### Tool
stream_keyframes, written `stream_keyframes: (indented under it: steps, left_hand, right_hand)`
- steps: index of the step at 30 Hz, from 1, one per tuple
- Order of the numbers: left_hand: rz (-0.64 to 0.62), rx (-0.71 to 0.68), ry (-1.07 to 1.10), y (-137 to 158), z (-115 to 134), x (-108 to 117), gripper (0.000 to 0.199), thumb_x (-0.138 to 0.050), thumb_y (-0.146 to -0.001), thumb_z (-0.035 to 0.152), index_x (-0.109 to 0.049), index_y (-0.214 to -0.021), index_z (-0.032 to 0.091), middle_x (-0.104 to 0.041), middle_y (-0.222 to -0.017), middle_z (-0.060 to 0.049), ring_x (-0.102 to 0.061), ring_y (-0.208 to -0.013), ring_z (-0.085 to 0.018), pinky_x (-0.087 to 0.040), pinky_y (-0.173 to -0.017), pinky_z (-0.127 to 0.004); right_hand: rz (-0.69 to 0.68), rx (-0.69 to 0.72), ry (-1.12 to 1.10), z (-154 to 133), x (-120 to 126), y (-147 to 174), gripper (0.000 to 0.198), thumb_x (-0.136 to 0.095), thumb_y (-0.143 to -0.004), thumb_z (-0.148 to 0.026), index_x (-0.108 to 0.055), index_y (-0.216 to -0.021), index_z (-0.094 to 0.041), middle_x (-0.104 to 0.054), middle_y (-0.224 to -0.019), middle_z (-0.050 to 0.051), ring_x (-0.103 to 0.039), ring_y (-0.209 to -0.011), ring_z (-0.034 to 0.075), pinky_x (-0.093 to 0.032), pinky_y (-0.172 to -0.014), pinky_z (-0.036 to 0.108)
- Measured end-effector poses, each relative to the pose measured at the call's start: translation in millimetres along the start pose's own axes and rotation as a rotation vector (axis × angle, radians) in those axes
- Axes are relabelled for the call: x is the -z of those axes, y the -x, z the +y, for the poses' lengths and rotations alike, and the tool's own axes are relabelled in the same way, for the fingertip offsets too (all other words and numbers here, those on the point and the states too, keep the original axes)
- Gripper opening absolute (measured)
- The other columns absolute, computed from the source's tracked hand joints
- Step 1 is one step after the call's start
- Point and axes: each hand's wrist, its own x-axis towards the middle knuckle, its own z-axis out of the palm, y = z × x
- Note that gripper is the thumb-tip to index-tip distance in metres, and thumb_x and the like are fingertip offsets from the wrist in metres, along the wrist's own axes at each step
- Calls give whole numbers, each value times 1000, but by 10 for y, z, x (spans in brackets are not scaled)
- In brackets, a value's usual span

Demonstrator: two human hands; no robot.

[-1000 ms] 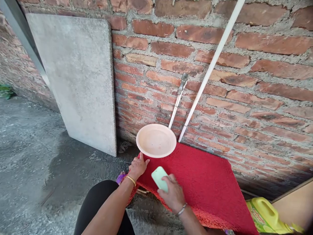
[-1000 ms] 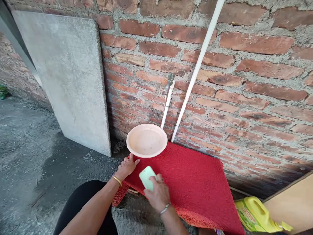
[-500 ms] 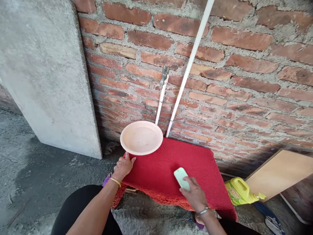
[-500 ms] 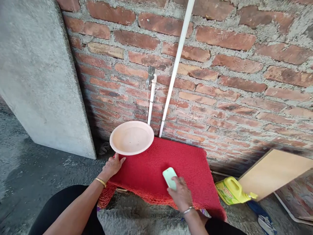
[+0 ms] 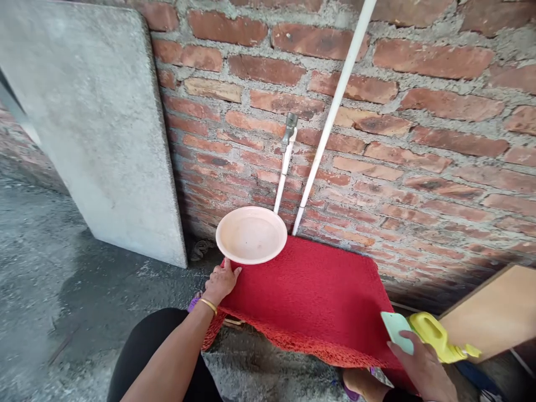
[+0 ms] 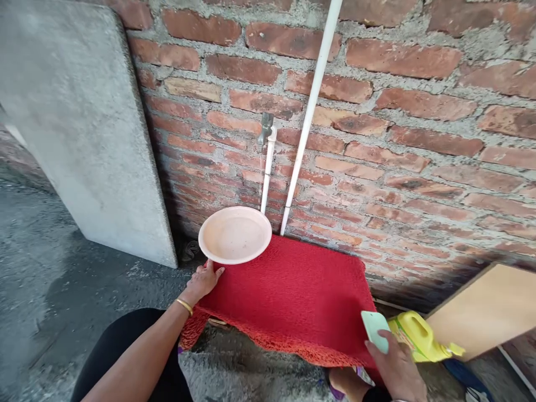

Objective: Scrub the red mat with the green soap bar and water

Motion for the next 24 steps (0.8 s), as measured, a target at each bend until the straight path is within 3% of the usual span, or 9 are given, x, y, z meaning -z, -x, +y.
stream_keyframes:
  steps: [4,8,11,13,15,18,24]
  left_hand:
    - [-17,0,62,-6,1,24,67,-37,-99,56,-33,-155,19,-56,-134,-25,-59,-124,-41,-48,-97,-52]
    - [-66,-12,209,-107,-84,27,65,-33,-100,58,-35,-154,23,-57,-134,-24,-61,-122,-39,-47,-99,-52]
    - [-71,-46,266,-199,-179,27,61,-33,-100,60,-38,-152,27,-61,-133,-18,-65,-117,-32,-46,-102,-45]
    - [-75,-72,294,-243,-230,27,59,-32,-101,59,-38,-151,27,-63,-131,-15,-65,-117,-29,-46,-102,-40]
    - [-89,-94,309,-263,-257,25,58,-28,-103,56,-37,-151,26,-65,-127,-14,-65,-118,-27,-47,-101,-37]
    - [-114,-94,303,-254,-252,24,60,-27,-103,56,-35,-152,24,-64,-124,-15,-65,-119,-30,-48,-99,-38]
    - [-130,-44,263,-173,-184,61,63,-31,-100,57,-30,-155,25,-58,-133,-21,-63,-123,-37,-50,-97,-47]
  right_hand:
    - [-209,251,-14,-1139,-424,433,48,-53,-72,-60,-64,-109,-31,-61,-113,11,-67,-103,33,-53,-89,47]
    - [-409,574,36,-2300,-847,1060,38,-60,-79,-42,-64,-114,-29,-61,-117,5,-65,-104,24,-52,-89,34]
    - [-490,762,94,-2954,-1117,1513,36,-65,-79,-32,-65,-115,-29,-60,-115,4,-63,-107,22,-49,-92,32]
    - [-518,856,131,-3244,-1265,1752,35,-67,-80,-31,-66,-115,-28,-60,-115,5,-62,-110,24,-48,-92,33]
    - [-537,928,165,-3407,-1375,1911,35,-67,-81,-32,-66,-115,-27,-59,-116,6,-61,-111,25,-48,-92,34]
    - [-559,976,208,-3416,-1438,1980,34,-66,-83,-32,-65,-117,-27,-59,-119,7,-61,-111,26,-48,-91,34]
    - [-512,848,223,-2801,-1185,1696,37,-65,-79,-24,-65,-116,-28,-60,-118,5,-62,-110,24,-49,-94,34]
